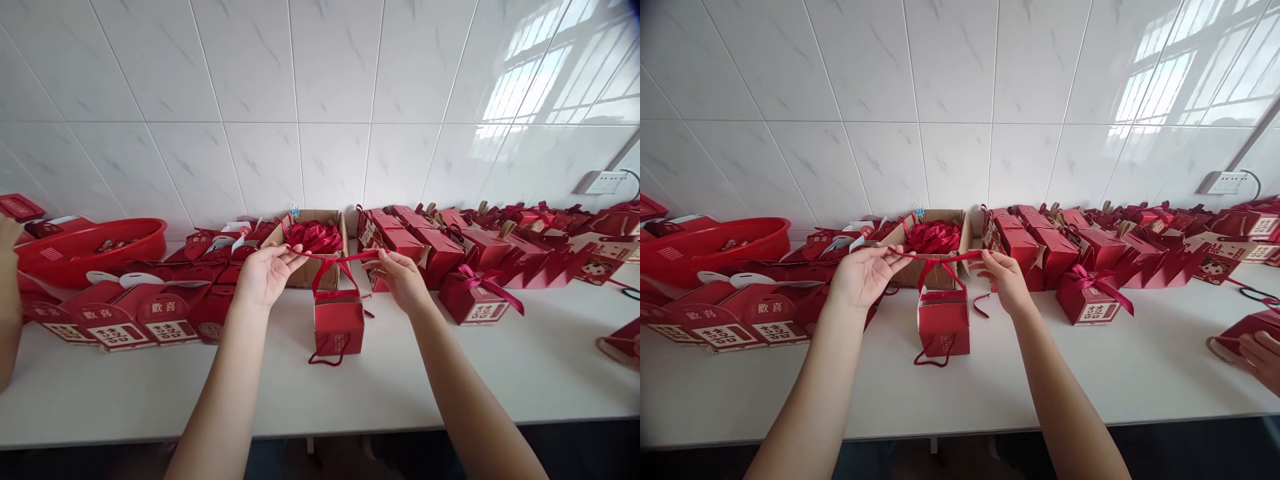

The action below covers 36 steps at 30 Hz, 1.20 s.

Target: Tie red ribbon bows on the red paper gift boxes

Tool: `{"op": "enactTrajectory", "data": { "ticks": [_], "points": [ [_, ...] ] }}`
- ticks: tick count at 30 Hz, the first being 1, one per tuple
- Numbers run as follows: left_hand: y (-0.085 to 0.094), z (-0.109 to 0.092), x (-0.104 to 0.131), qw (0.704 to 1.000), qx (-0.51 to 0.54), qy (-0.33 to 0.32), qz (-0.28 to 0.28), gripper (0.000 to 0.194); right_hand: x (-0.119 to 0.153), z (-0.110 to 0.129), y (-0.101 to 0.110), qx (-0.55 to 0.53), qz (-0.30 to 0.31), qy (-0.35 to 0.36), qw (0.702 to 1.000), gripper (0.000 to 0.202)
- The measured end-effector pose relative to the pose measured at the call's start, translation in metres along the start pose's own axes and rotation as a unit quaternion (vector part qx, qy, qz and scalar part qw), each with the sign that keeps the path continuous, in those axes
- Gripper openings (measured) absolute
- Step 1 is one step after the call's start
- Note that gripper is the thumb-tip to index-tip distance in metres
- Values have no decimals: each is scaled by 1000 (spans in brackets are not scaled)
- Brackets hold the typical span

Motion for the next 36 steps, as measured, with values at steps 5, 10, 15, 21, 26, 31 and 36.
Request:
{"op": "enactTrajectory", "data": {
  "ticks": [5, 10, 15, 21, 26, 31, 36],
  "points": [
    [20, 2, -1, 998, -30, -37, -46, 17, 18, -19, 23, -91, -31, -55, 994, 23],
    [23, 1, -1, 993, -110, -38, -25, 20, 27, -31, 48, -120, -50, -80, 988, 25],
    [22, 2, 4, 974, -216, -63, -6, 21, 33, -51, 61, -152, -55, -116, 980, 26],
    [-8, 16, 18, 876, -470, -80, 74, 43, 38, -70, 63, -175, -55, -150, 971, 27],
    [-38, 39, 28, 630, -747, -54, 205, 36, 38, -71, 66, -199, -60, -147, 967, 25],
    [-48, 46, 26, 574, -792, -63, 201, 18, 38, -72, 69, -213, -69, -151, 963, 25],
    [-47, 55, 24, 559, -803, -59, 197, 24, 38, -75, 73, -222, -83, -156, 959, 25]
  ]
}}
Point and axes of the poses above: each hand's wrist, its own x-axis away from the middle knuckle, its own y-axis out of the back of the hand, z = x × y, the point moved 8 cm from there along -x, towards the middle knuckle, and after that the axes turned 10 degrees about -x, right-handed, at the moved point
